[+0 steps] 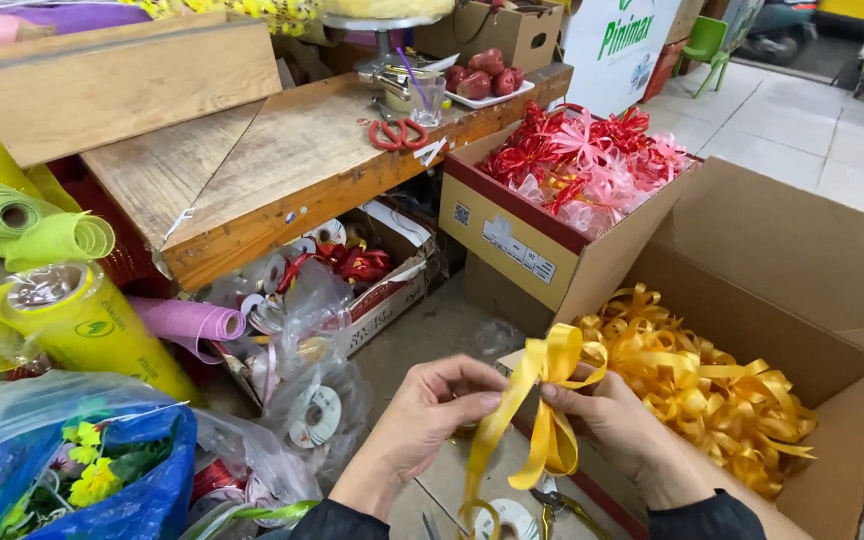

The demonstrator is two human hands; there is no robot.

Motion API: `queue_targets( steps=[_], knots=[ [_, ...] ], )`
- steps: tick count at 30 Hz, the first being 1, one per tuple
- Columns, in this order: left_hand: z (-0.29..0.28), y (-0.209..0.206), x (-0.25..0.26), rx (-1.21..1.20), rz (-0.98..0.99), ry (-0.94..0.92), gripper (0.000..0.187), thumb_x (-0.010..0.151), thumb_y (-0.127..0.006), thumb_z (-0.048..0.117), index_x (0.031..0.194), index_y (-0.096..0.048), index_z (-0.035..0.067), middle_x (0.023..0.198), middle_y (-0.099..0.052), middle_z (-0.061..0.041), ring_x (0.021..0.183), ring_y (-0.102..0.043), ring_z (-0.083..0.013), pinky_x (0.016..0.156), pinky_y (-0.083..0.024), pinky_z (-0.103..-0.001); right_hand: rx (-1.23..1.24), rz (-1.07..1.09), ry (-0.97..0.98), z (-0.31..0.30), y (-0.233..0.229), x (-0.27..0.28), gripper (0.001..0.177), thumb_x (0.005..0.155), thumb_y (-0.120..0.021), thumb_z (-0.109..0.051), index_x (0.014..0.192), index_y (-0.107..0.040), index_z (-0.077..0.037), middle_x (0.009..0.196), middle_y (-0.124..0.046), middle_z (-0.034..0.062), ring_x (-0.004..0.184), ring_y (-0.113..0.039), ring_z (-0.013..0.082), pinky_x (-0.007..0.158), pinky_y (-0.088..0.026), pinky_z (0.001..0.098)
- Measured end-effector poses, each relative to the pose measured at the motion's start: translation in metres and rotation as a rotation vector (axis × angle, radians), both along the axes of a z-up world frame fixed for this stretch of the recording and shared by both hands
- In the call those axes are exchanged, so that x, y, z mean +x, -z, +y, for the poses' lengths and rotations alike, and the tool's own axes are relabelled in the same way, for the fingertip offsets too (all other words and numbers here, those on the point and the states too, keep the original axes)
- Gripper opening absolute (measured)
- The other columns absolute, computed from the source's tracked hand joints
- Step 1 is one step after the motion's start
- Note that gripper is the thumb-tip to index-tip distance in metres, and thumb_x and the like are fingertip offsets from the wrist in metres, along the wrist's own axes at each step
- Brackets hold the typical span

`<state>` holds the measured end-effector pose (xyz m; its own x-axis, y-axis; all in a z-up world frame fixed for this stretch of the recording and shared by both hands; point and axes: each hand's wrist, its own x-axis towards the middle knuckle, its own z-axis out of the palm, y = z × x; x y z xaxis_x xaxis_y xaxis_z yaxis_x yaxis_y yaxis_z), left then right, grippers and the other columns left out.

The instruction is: Making decorative bows from yellow ribbon by folding and tying.

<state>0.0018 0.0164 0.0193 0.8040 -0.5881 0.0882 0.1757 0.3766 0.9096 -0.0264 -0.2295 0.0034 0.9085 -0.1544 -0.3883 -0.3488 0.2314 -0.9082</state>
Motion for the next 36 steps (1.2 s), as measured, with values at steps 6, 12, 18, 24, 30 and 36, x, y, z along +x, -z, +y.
queue_targets(
  steps=[6,12,18,24,30,36],
  knots=[
    [-0.006,-0.002,0.0,0.303,0.124,-0.022,0.032,0.096,-0.059,-0.009,0.111,-0.086,0.0,0.104,-0.084,-0.013,0.089,-0.071,-0.0154,0.081,-0.056,-0.025,0.076,-0.018,0.081,-0.005,0.004,0.0,0.033,0.086,-0.076,0.001,0.117,-0.073,0.01,0.107,-0.076,0.0245,0.096,-0.07,0.0373,0.087,-0.056,0.0439],
    [-0.011,0.001,0.0,0.311,0.08,-0.112,0.046,0.078,-0.086,0.001,0.124,-0.084,0.01,0.112,-0.083,-0.005,0.098,-0.062,-0.0122,0.084,-0.055,-0.023,0.175,0.173,0.165,0.021,-0.03,-0.015,0.044,0.087,-0.071,0.001,0.13,-0.067,0.002,0.118,-0.07,0.0241,0.106,-0.064,0.0345,0.096,-0.05,0.0394],
    [-0.014,0.004,-0.001,0.281,0.09,-0.135,0.051,0.078,-0.084,-0.01,0.127,-0.082,0.006,0.11,-0.077,-0.006,0.08,-0.058,-0.0114,0.07,-0.056,-0.022,0.363,-0.197,-0.057,0.016,0.008,-0.014,0.033,0.082,-0.076,-0.001,0.114,-0.072,0.006,0.095,-0.076,0.0256,0.082,-0.072,0.0371,0.085,-0.061,0.0483],
    [-0.015,0.006,-0.002,0.193,0.123,-0.14,0.053,0.076,-0.084,-0.009,0.128,-0.079,0.004,0.122,-0.078,-0.009,0.084,-0.069,-0.0143,0.073,-0.061,-0.024,0.458,-0.165,0.037,0.018,0.016,-0.013,0.025,0.087,-0.072,-0.002,0.112,-0.07,0.002,0.1,-0.072,0.0224,0.089,-0.071,0.0366,0.087,-0.059,0.046],
    [-0.016,0.004,-0.004,0.168,0.124,-0.144,0.052,0.078,-0.082,-0.01,0.128,-0.079,0.004,0.126,-0.078,-0.01,0.085,-0.071,-0.0138,0.073,-0.062,-0.023,0.516,-0.13,0.059,0.02,0.026,-0.011,0.031,0.09,-0.069,-0.004,0.119,-0.071,0.006,0.104,-0.072,0.0212,0.092,-0.069,0.0341,0.094,-0.058,0.0469],
    [-0.018,0.007,-0.005,0.147,0.1,-0.135,0.051,0.081,-0.078,-0.013,0.13,-0.076,0.001,0.126,-0.077,-0.009,0.091,-0.073,-0.0143,0.084,-0.064,-0.025,0.594,-0.08,0.109,0.027,0.026,-0.01,0.036,0.093,-0.063,-0.001,0.129,-0.067,0.003,0.11,-0.071,0.0208,0.101,-0.068,0.0314,0.099,-0.056,0.047]
  ],
)
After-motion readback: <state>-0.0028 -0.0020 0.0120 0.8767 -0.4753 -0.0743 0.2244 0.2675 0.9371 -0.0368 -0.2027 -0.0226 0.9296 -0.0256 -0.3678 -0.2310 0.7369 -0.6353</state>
